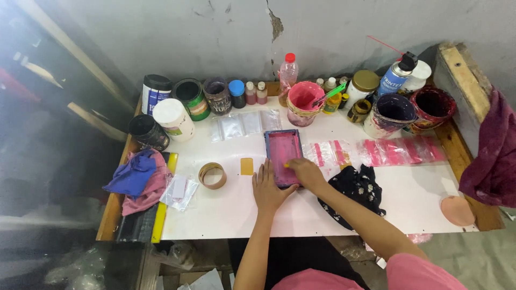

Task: Preparing screen printing materials by applying ink to a small screen and stirring ink in a container.

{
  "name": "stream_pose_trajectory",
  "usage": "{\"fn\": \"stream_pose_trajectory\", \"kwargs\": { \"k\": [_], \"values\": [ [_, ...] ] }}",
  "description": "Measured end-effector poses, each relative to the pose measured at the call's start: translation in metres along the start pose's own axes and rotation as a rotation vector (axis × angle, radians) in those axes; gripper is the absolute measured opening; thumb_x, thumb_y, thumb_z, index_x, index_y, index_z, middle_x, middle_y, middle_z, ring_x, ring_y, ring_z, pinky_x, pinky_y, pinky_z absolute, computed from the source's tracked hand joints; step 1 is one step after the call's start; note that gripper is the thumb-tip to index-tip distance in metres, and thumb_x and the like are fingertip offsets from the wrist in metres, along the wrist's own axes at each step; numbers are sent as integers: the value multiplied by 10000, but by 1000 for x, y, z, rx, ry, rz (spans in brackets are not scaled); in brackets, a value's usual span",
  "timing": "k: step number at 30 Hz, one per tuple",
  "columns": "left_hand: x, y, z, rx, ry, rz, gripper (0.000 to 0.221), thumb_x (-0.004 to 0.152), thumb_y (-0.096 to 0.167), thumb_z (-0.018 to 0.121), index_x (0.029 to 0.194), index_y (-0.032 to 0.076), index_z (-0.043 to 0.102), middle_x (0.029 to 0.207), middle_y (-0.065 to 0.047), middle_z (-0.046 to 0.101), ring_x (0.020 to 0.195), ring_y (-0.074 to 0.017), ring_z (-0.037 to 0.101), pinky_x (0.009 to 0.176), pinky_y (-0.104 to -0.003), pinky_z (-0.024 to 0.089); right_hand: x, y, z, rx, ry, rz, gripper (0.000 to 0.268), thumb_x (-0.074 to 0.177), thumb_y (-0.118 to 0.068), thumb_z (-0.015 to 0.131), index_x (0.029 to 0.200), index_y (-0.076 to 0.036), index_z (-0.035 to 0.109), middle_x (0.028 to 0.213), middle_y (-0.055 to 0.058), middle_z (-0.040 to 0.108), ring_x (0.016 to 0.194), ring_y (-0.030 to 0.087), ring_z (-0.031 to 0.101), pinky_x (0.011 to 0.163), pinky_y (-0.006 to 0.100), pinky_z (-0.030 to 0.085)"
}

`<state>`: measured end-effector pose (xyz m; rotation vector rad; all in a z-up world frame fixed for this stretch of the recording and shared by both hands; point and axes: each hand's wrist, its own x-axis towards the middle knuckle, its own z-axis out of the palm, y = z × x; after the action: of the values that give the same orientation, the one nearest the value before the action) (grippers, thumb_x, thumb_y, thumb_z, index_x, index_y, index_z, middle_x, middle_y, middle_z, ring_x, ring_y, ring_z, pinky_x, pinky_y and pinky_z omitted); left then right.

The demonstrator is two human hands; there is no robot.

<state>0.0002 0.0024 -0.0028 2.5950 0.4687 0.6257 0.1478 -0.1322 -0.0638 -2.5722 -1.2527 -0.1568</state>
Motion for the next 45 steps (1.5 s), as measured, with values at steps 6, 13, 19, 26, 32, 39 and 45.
{"fn": "stream_pose_trajectory", "kwargs": {
  "k": [6, 13, 19, 26, 32, 39, 45],
  "values": [
    [-1, -3, 3, 6, -14, -3, 1188, 592, 818, 753, 1521, 143, 445, 1564, -68, 478, 1402, -291, 469, 1166, -537, 316, -25, -12, -30, 124, -176, -55, 262, 946, -262, 566, 1161, -260, 716, 1066, -9, 747, 1013, 240, 705, 843, 381, 585],
    [-1, 2, -2, 11, -32, -12, 1208, 603, 843, 724, 1548, 159, 410, 1583, -53, 453, 1422, -270, 444, 1171, -524, 294, 70, 5, -38, 226, -102, -11, 274, 977, -148, 520, 1146, -165, 735, 1070, 145, 741, 1050, 408, 678, 904, 533, 566],
    [2, 11, -17, -23, -18, -13, 1192, 622, 792, 763, 1543, 122, 413, 1571, -91, 466, 1414, -301, 453, 1170, -526, 285, 121, 22, 7, 175, -22, 71, 285, 1029, -340, 489, 1143, -302, 747, 1096, -2, 751, 1063, 269, 717, 901, 408, 586],
    [4, 7, -14, -64, -94, -52, 1261, 598, 806, 758, 1562, 104, 352, 1586, -98, 441, 1446, -298, 415, 1188, -542, 263, 79, 23, 30, 388, 21, -27, 291, 1048, -160, 482, 1218, -201, 714, 1256, 28, 682, 1227, 295, 589, 1038, 439, 485],
    [2, 0, -2, -40, -118, -55, 1287, 589, 825, 742, 1573, 107, 328, 1585, -93, 441, 1452, -280, 404, 1193, -537, 259, 26, 3, 29, 208, 55, -200, 271, 1046, -155, 450, 1205, -182, 669, 1183, 29, 683, 1193, 262, 600, 1009, 394, 502],
    [-1, -7, 11, -9, -110, -56, 1212, 634, 753, 745, 1582, 123, 329, 1596, -82, 433, 1457, -266, 400, 1201, -519, 242, -14, -13, 19, 70, 7, -244, 239, 988, -147, 497, 1109, -204, 695, 1116, -15, 724, 1113, 177, 658, 942, 307, 531],
    [0, -3, 9, -46, -196, -100, 1140, 702, 633, 719, 1615, 144, 243, 1617, -75, 396, 1488, -255, 349, 1223, -514, 203, -27, -30, 12, 16, 10, -189, 253, 962, -195, 509, 1061, -282, 725, 1019, -80, 733, 1039, 120, 679, 878, 274, 554]
  ]
}}
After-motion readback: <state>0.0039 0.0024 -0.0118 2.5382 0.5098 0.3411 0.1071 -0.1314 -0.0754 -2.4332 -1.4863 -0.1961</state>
